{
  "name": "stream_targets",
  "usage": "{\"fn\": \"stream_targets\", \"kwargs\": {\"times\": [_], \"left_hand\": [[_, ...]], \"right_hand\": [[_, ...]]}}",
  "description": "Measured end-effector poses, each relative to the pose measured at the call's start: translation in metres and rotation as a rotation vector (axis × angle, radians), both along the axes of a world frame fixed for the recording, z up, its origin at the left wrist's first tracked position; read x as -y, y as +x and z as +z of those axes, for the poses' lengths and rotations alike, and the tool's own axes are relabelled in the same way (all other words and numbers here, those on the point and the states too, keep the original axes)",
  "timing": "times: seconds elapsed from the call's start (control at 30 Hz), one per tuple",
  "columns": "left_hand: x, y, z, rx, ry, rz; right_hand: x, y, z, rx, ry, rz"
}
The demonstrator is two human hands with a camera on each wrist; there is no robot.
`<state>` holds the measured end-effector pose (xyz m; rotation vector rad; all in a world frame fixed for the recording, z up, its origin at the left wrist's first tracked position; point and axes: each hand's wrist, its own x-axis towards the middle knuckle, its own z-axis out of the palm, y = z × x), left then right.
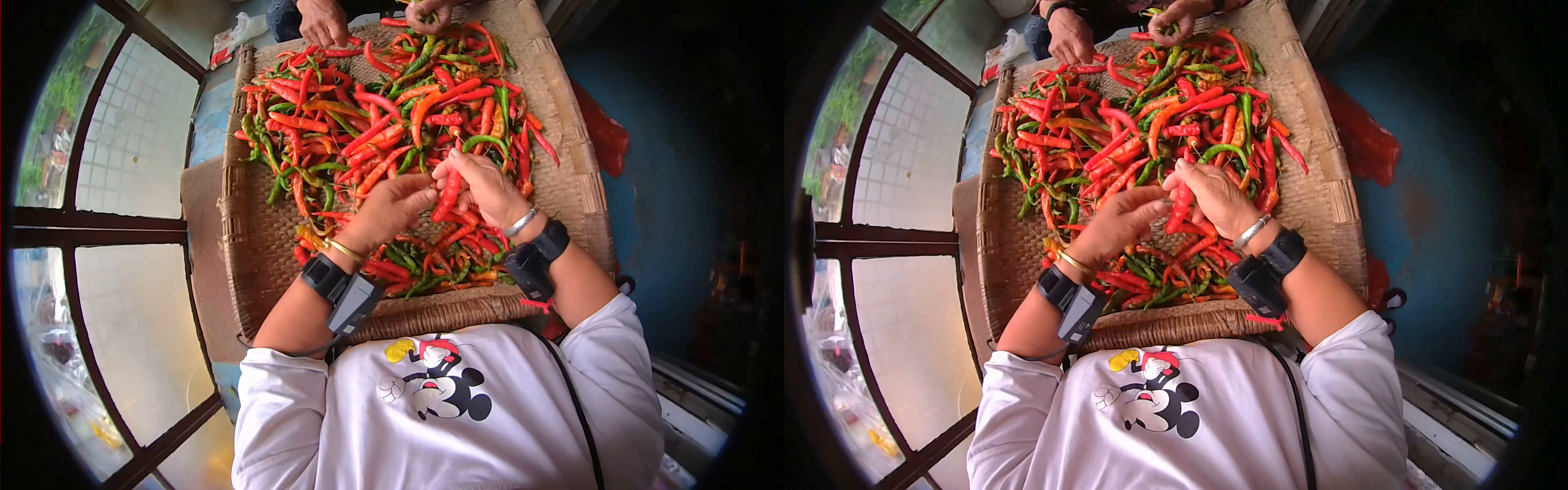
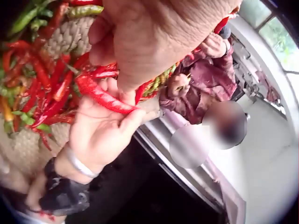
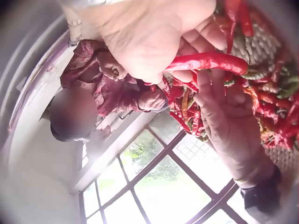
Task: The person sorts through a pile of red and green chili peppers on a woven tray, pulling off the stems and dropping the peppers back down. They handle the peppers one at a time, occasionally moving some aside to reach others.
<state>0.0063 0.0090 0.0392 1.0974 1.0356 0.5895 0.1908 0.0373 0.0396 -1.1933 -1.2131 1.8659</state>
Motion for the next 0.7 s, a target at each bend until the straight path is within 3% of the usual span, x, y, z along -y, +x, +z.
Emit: {"fn": "stream_targets", "kwargs": {"times": [0.13,0.37,0.4,0.47,0.5,0.57,0.63,0.7], "left_hand": [[0.005,0.007,-0.023,0.068,-0.056,-0.102],[0.007,0.008,-0.024,0.139,-0.067,-0.183],[0.005,0.006,-0.018,0.115,-0.052,-0.132],[-0.003,-0.002,0.008,-0.019,-0.009,-0.02],[-0.01,-0.008,0.001,0.037,0.078,0.076],[-0.021,-0.027,0.004,0.134,0.009,0.291],[-0.026,-0.03,0.001,0.429,0.069,0.666],[-0.024,-0.027,-0.001,0.417,0.062,0.666]], "right_hand": [[0.001,0.0,0.001,0.109,0.12,0.003],[0.002,-0.004,-0.01,-0.089,-0.086,-0.091],[0.001,-0.004,-0.011,-0.174,-0.163,-0.099],[-0.001,-0.004,-0.005,-0.109,-0.111,-0.129],[-0.004,-0.003,-0.003,-0.046,-0.057,-0.16],[-0.011,0.004,-0.017,0.061,0.014,-0.109],[-0.013,0.006,-0.031,0.555,0.578,0.121],[-0.004,-0.001,-0.032,0.616,0.696,0.126]]}}
